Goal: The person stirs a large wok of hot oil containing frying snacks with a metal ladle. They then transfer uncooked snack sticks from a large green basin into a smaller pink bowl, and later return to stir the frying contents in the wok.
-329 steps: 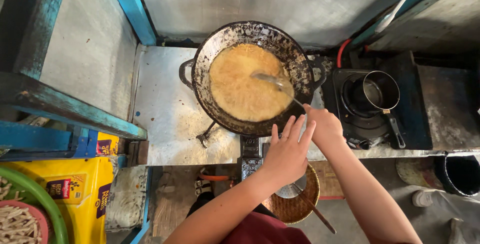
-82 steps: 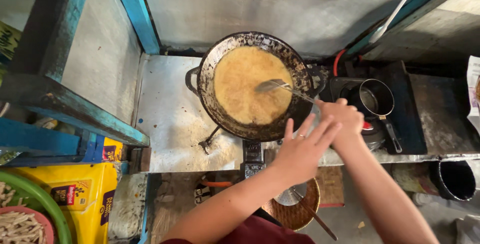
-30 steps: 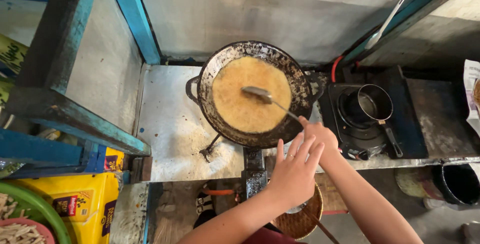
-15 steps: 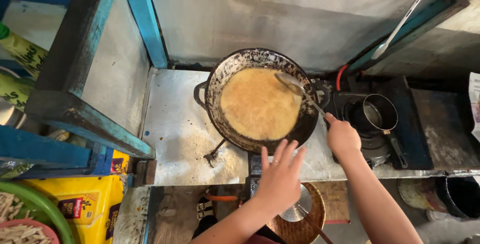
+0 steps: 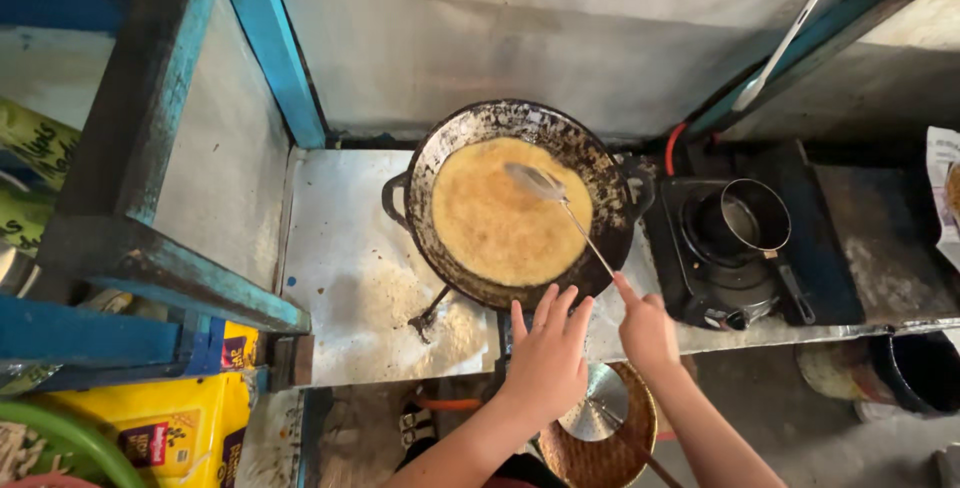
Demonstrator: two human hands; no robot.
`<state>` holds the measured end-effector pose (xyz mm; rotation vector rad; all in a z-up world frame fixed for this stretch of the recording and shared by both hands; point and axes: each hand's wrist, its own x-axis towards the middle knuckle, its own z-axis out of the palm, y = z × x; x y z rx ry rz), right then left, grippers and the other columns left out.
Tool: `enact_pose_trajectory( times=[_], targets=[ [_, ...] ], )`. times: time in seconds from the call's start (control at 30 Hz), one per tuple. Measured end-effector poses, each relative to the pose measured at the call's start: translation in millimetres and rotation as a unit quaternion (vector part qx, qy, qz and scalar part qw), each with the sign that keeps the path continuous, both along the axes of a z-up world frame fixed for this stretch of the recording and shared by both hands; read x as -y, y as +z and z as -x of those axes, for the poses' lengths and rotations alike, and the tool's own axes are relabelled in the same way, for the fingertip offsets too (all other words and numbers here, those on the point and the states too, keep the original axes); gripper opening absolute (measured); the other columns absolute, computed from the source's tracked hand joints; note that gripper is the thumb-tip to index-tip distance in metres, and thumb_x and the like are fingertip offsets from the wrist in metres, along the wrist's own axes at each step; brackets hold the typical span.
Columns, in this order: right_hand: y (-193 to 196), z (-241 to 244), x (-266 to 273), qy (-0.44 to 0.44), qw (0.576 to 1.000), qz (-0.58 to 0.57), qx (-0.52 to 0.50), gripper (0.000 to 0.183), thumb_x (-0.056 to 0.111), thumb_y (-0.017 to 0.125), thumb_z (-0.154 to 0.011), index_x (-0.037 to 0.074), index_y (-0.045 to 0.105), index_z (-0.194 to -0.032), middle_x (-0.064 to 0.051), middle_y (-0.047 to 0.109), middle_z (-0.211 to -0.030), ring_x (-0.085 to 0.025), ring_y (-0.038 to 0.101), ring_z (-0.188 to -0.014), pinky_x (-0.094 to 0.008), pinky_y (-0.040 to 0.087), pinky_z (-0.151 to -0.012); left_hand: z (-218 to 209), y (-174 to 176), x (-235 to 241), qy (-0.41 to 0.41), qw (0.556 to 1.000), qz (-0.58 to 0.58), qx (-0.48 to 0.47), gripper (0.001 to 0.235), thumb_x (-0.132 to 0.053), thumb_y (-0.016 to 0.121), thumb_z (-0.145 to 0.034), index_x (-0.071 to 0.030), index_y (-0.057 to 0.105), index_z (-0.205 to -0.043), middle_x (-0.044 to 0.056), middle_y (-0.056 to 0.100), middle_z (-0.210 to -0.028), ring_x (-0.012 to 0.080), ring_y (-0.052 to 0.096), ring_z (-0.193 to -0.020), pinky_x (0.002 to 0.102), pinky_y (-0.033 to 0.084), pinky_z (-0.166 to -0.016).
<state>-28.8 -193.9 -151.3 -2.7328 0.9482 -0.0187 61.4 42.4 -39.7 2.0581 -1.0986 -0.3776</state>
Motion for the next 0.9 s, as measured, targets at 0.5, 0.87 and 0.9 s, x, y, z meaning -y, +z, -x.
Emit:
enact_pose_trajectory(
  times=[0.5, 0.87, 0.9],
  targets=[
    [-14.2, 16.8, -81.0, -0.281, 0.597, -0.727, 0.191, 0.047, 0.008, 0.060, -0.093, 0.009, 0.053, -0.139, -0.007, 0.060, -0.073, -0.016, 0.054, -0.051, -0.029, 0.041, -0.044, -18.1, -36.9, -56.8, 0.027, 0.998, 0.040, -0.035, 0.070, 0.000, 0.063, -0.075, -0.001, 0.048, -0.143, 0.019, 0.044, -0.152, 0.0397, 0.032, -0.149, 0.070, 0.013, -0.116],
    [-96.8, 213.6, -134.9, -0.468, 0.648, -0.441, 0.408, 0.059, -0.013, 0.062, -0.081, -0.006, 0.057, -0.140, -0.009, 0.073, -0.086, -0.018, 0.061, -0.056, -0.032, 0.047, -0.046, -0.2, -115.6, -180.6, 0.079, 0.996, -0.021, 0.038, 0.070, -0.001, 0.064, -0.071, -0.008, 0.050, -0.140, 0.014, 0.052, -0.144, 0.0361, 0.041, -0.142, 0.065, 0.025, -0.111],
    [-101.3, 230.0, -138.4, -0.487, 0.650, -0.428, 0.396, 0.058, -0.015, 0.063, -0.081, -0.005, 0.060, -0.138, -0.009, 0.071, -0.084, -0.019, 0.059, -0.054, -0.034, 0.045, -0.045, 2.8, -116.1, -186.9, 0.089, 0.995, -0.029, 0.045, 0.071, -0.001, 0.065, -0.071, -0.009, 0.050, -0.139, 0.013, 0.052, -0.144, 0.0350, 0.041, -0.142, 0.065, 0.026, -0.111]
  ],
)
